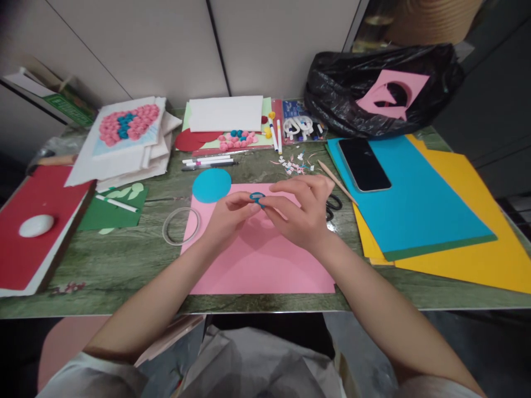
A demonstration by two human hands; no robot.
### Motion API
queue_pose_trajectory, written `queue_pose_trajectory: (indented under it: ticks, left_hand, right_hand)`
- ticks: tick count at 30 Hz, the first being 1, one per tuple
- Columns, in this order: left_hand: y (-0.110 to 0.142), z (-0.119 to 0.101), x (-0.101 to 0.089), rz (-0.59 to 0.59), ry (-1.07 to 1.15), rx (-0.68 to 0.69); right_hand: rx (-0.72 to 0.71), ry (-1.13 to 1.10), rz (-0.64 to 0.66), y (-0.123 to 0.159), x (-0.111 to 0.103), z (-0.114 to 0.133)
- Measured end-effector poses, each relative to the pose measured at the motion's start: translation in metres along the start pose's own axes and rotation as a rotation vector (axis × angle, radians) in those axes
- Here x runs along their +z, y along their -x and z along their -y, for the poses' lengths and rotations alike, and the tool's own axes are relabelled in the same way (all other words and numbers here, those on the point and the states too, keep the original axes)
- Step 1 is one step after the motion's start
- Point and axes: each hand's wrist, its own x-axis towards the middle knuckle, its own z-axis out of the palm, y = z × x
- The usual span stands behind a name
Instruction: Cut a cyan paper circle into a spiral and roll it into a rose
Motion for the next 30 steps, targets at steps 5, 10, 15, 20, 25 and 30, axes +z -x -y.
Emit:
queue_pose_trajectory:
  ticks: [5,10,15,20,25,30]
  left_hand:
    - [0.0007,0.0007,0.0012,0.002,0.009,0.029]
    - [0.001,0.0031,0.0017,0.024,0.042,0.021]
    - [0.0003,0.004,0.0007,0.037,0.048,0.023]
    - [0.0004,0.0026,0.0016,0.011,0.024,0.01]
    - [0.0015,-0.0003,0.0047,-0.051,0.042,-0.066]
    - [-0.0015,-0.0038,0.0013,-0.081,0.04,-0.121]
  right_hand:
    - [-0.031,-0.014,-0.031,-0.0004,-0.001,-0.0007]
    - [-0.044,-0.039,-0.042,-0.0014,-0.0021,-0.0004]
    - [0.01,-0.016,0.027,-0.0016,-0.004,0.0009]
    - [0.061,-0.042,0.121,0.0014,-0.0042,-0.0001]
    - [0.051,-0.102,0.069,0.0038,-0.0022,0.0008]
    - [0.214,-0.337,0.245,-0.001,-0.0035,0.0004]
